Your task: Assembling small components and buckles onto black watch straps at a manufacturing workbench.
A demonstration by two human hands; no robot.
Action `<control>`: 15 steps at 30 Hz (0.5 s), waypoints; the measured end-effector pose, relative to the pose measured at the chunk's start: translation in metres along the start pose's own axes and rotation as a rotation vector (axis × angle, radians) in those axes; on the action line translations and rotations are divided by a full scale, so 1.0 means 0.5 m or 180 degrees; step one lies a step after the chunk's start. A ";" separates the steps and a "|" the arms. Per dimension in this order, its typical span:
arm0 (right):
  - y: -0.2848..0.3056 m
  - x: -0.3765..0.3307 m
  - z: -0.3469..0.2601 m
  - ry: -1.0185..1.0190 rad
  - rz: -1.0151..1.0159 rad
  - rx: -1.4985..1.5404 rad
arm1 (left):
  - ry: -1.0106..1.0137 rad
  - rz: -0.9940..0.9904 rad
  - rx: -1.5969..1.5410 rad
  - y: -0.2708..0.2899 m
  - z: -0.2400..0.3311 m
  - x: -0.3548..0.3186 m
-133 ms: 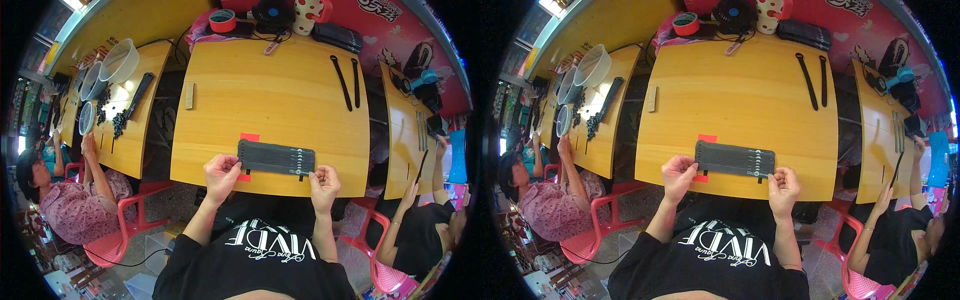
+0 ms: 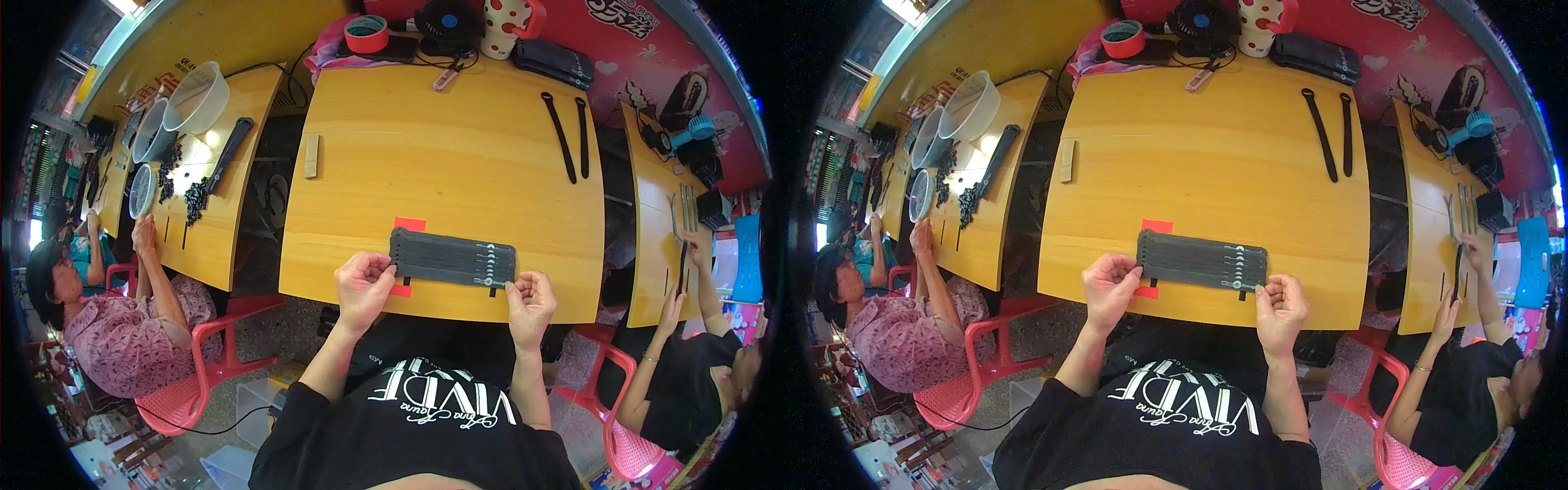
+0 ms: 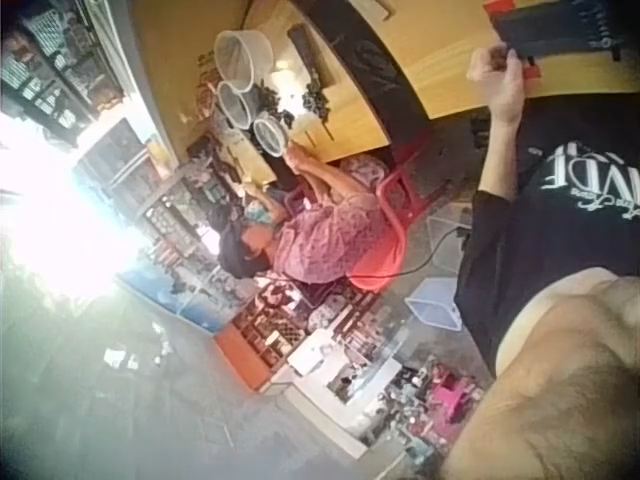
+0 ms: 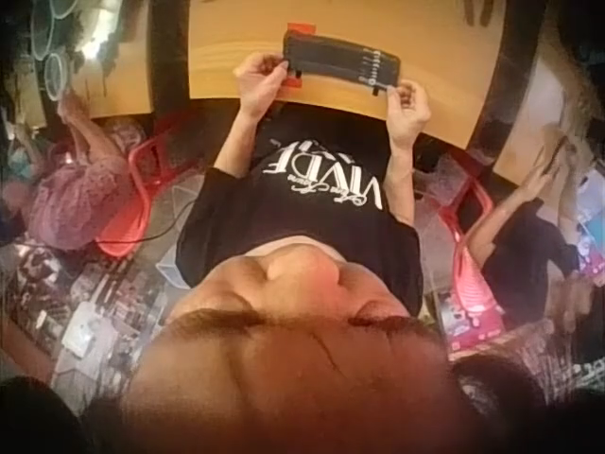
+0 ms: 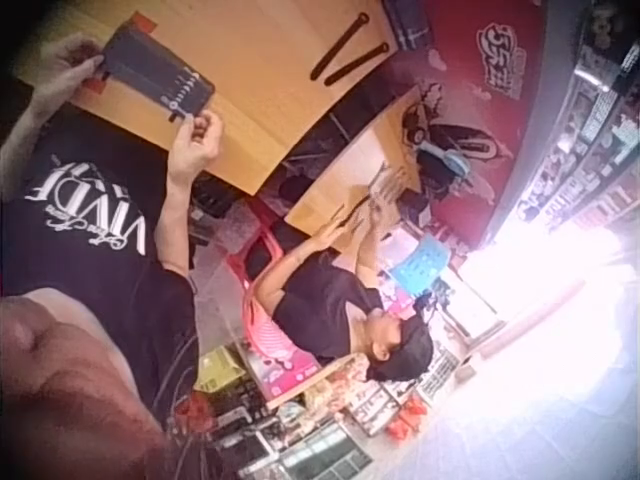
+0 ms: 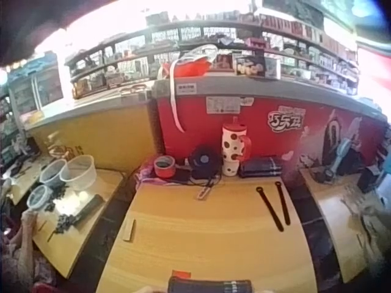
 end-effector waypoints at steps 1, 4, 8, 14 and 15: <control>-0.001 -0.001 -0.001 0.0022 0.0012 -0.0015 | -0.0022 0.0005 0.0034 0.001 0.002 -0.001; -0.002 -0.003 0.004 -0.0012 0.0008 0.0052 | -0.0036 0.0026 0.0054 0.002 0.000 -0.001; -0.001 -0.002 0.007 0.0043 0.0017 0.0075 | -0.0146 0.0046 0.0112 0.001 -0.004 0.001; 0.002 -0.002 0.008 0.0030 0.0036 0.0094 | -0.0168 -0.0022 0.0239 0.001 0.000 0.002; 0.002 -0.001 0.008 0.0018 0.0029 0.0044 | -0.0116 -0.0011 0.0249 0.001 0.002 0.002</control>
Point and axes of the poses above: each hand's wrist, its own x-axis towards the middle knuckle, its own y-axis out of the back of the hand, z = x × y, the point moved 3 cm from there along x, towards the middle knuckle, and after that the axes turned 9 degrees about y, right-handed, at the moved point
